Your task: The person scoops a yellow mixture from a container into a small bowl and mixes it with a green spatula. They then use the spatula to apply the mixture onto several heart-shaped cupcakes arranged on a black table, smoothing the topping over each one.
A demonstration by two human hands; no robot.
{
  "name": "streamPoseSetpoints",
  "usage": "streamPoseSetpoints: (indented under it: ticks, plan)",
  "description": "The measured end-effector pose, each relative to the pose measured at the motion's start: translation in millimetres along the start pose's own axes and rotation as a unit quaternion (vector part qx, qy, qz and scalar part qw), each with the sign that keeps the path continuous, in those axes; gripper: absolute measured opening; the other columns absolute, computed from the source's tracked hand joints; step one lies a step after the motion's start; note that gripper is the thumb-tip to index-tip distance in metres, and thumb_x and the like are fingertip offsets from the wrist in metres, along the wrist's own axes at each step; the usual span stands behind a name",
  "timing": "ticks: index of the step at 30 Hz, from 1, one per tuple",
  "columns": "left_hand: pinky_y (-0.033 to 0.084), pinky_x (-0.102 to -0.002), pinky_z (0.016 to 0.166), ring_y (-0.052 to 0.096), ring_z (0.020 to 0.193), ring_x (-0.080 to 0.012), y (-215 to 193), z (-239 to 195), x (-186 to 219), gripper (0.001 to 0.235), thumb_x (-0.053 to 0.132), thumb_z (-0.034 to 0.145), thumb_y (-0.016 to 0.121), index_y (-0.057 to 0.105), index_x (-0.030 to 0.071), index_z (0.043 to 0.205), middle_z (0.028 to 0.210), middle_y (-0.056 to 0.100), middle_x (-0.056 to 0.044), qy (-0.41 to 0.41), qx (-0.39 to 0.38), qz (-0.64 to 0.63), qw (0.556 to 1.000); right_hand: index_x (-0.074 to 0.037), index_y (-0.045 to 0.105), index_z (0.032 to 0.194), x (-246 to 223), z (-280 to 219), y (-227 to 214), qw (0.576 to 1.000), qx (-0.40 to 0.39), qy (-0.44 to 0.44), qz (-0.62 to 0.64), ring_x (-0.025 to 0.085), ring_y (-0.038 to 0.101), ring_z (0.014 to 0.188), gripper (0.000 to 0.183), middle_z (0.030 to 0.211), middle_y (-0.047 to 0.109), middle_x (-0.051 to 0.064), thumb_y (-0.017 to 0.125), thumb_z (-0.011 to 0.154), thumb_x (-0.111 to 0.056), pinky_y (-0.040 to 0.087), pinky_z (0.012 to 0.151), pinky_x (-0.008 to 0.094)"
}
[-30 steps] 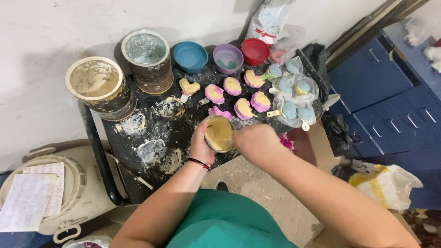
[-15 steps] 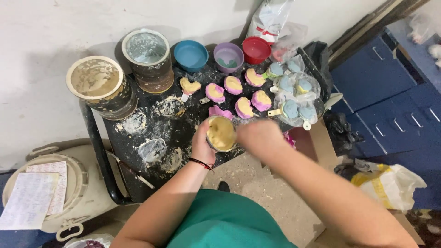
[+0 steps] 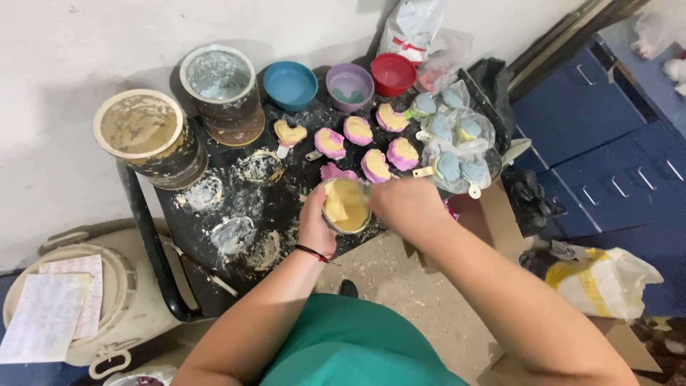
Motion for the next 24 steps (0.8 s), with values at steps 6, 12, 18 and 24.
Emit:
streamPoseSetpoints:
  ticks: [6,12,18,24]
  plan:
    - [0.06,-0.054,0.095,0.068,0.121,-0.0377,1.6,-3.6,-0.8,0.068,0.061,0.095,0.066,0.063,0.009,0.139,0.132,0.069,-0.02,-0.022,-0.014,-0.015,1.0,-0.014,0.082,0.099,30.7,-41.3,-18.5,0.961,0.087,0.081,0.248,0.03,0.071,0.084,0.019,0.087,0.073,0.008,0.084,0.08,-0.015,0.058,0.074,0.041]
    - [0.059,-0.053,0.098,0.066,0.123,-0.038,44.1,-25.4,-5.1,0.063,0.055,0.094,0.068,0.066,0.008,0.136,0.134,0.069,-0.02,-0.07,-0.027,-0.084,0.994,-0.023,0.081,0.119,12.4,-86.9,52.9,0.922,0.194,0.136,0.307,0.034,0.069,0.097,0.04,0.103,0.073,0.011,0.072,0.089,0.001,0.057,0.081,0.044]
    - [0.058,-0.051,0.099,0.068,0.121,-0.0368,16.9,2.8,-19.6,0.061,0.052,0.094,0.07,0.067,0.006,0.134,0.132,0.07,-0.02,-0.037,0.014,-0.098,0.994,-0.022,0.082,0.117,46.6,-125.1,48.4,0.929,0.155,0.168,0.292,0.031,0.07,0.099,0.034,0.102,0.073,0.01,0.072,0.09,-0.003,0.058,0.083,0.04]
    - [0.058,-0.053,0.098,0.068,0.12,-0.0398,41.0,-8.8,-11.7,0.064,0.054,0.095,0.066,0.065,0.005,0.136,0.132,0.07,-0.023,-0.024,0.029,-0.113,0.993,-0.021,0.083,0.115,93.5,-120.5,44.8,0.868,0.103,0.219,0.434,0.024,0.076,0.092,0.028,0.094,0.079,0.008,0.081,0.088,-0.014,0.061,0.082,0.039]
Point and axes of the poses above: each hand's wrist, its own z-axis towards the middle knuckle, its own y-axis out of the palm, x = y × z, the point moved 5 cm from there along z, towards the middle knuckle
